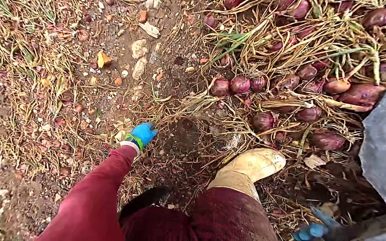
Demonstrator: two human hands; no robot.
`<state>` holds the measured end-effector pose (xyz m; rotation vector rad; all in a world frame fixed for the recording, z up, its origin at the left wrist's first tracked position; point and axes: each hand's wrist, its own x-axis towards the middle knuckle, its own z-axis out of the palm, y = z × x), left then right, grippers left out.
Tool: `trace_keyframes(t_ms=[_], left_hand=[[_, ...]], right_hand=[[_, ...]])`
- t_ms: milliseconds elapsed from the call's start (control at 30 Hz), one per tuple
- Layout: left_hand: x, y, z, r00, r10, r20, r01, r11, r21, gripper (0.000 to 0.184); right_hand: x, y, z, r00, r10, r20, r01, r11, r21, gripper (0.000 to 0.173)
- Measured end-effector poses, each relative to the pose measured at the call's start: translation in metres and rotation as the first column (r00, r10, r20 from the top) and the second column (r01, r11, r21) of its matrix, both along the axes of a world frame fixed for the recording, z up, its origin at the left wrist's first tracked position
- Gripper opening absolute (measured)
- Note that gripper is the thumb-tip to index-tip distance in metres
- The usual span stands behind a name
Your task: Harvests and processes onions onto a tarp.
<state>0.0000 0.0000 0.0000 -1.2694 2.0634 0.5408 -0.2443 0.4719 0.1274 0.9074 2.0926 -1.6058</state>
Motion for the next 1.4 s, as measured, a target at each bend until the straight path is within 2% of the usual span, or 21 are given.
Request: trace_keyframes(t_ms=[33, 67, 133, 200, 233, 300, 400, 467, 533, 633, 700, 767, 833, 933, 967, 1033, 1100, 1167, 1267, 1333, 1400], left_hand=[[-0.025, 0.019, -0.008, 0.994, -0.04, -0.105, 0.044, 0.998, 0.034, 0.043], [-0.046, 0.033, -0.021, 0.978, -0.087, -0.187, 0.1, 0.993, 0.059, 0.041], [-0.068, 0.043, -0.06, 0.965, -0.118, -0.235, 0.142, 0.986, 0.087, 0.049], [-0.07, 0.025, -0.089, 0.984, -0.058, -0.166, 0.064, 0.997, 0.033, 0.048], [-0.062, 0.009, -0.095, 0.995, -0.023, -0.093, 0.023, 1.0, 0.003, 0.052], [-0.035, -0.03, -0.088, 0.994, 0.043, 0.101, -0.038, 0.998, -0.046, 0.051], [-0.014, -0.084, -0.054, 0.924, -0.004, 0.382, 0.056, 0.991, -0.125, 0.038], [-0.01, -0.099, -0.027, 0.954, 0.077, 0.291, -0.021, 0.981, -0.191, 0.052], [-0.015, -0.094, -0.026, 0.988, -0.05, 0.147, 0.071, 0.987, -0.142, 0.043], [-0.048, -0.039, -0.051, 0.982, -0.183, -0.039, 0.183, 0.983, 0.0, 0.036], [-0.062, -0.002, -0.078, 0.983, -0.136, -0.12, 0.142, 0.989, 0.038, 0.041], [-0.076, 0.009, -0.097, 0.997, -0.008, -0.082, 0.007, 1.0, -0.014, 0.046], [-0.089, 0.005, -0.095, 0.997, 0.064, 0.032, -0.063, 0.997, -0.042, 0.047], [-0.095, -0.014, -0.087, 0.959, -0.185, 0.216, 0.172, 0.982, 0.079, 0.054], [-0.096, -0.022, -0.086, 0.934, -0.275, 0.226, 0.257, 0.961, 0.105, 0.054], [-0.091, -0.023, -0.084, 0.897, -0.392, 0.205, 0.381, 0.92, 0.093, 0.051], [-0.08, 0.002, -0.065, 0.923, -0.356, 0.145, 0.347, 0.934, 0.089, 0.05], [-0.073, 0.043, -0.026, 0.96, -0.27, 0.068, 0.263, 0.96, 0.101, 0.047], [-0.109, 0.11, 0.037, 0.947, -0.298, -0.118, 0.311, 0.944, 0.113, 0.038], [-0.156, 0.152, 0.069, 0.892, -0.357, -0.278, 0.402, 0.907, 0.127, 0.033], [-0.209, 0.187, 0.086, 0.763, -0.475, -0.438, 0.566, 0.818, 0.099, 0.029]], right_hand=[[0.004, -0.015, 0.009, 0.999, 0.014, -0.033, -0.016, 0.998, -0.057, 0.052], [0.012, -0.011, 0.001, 0.984, 0.094, -0.153, -0.124, 0.971, -0.204, 0.049], [0.022, 0.019, -0.034, 0.861, 0.218, -0.459, -0.444, 0.762, -0.471, 0.051], [0.025, -0.001, -0.006, 0.941, 0.233, -0.247, -0.294, 0.922, -0.252, 0.048], [0.025, -0.006, 0.005, 0.965, 0.205, -0.164, -0.235, 0.953, -0.19, 0.049], [0.029, -0.001, 0.015, 0.973, 0.195, -0.126, -0.215, 0.961, -0.174, 0.045], [0.035, 0.007, 0.021, 0.975, 0.178, -0.135, -0.196, 0.971, -0.138, 0.047], [0.038, 0.007, 0.023, 0.985, 0.16, -0.068, -0.166, 0.981, -0.102, 0.046], [0.039, 0.001, 0.021, 0.988, 0.155, -0.01, -0.155, 0.985, -0.071, 0.048], [0.037, -0.009, 0.016, 0.981, 0.191, -0.029, -0.193, 0.978, -0.08, 0.049], [0.032, -0.026, 0.029, 0.971, 0.24, 0.0, -0.24, 0.968, -0.079, 0.047], [0.024, -0.05, 0.046, 0.964, 0.261, 0.054, -0.259, 0.965, -0.029, 0.054], [0.024, -0.055, 0.052, 0.97, 0.234, 0.065, -0.234, 0.972, -0.003, 0.055], [0.028, -0.037, 0.041, 0.969, 0.227, 0.096, -0.229, 0.973, 0.005, 0.056], [0.033, -0.018, 0.021, 0.964, 0.252, 0.081, -0.25, 0.968, -0.035, 0.059], [0.054, 0.041, -0.054, 0.952, 0.301, -0.051, -0.305, 0.934, -0.186, 0.077], [0.067, 0.069, -0.09, 0.935, 0.355, 0.009, -0.349, 0.923, -0.16, 0.086], [0.072, 0.069, -0.093, 0.937, 0.339, 0.083, -0.324, 0.934, -0.152, 0.091], [0.067, 0.059, -0.108, 0.93, 0.336, 0.149, -0.282, 0.912, -0.296, 0.102], [0.059, 0.046, -0.115, 0.913, 0.363, 0.186, -0.259, 0.869, -0.421, 0.105], [0.045, 0.033, -0.117, 0.901, 0.425, 0.087, -0.316, 0.78, -0.54, 0.102]])
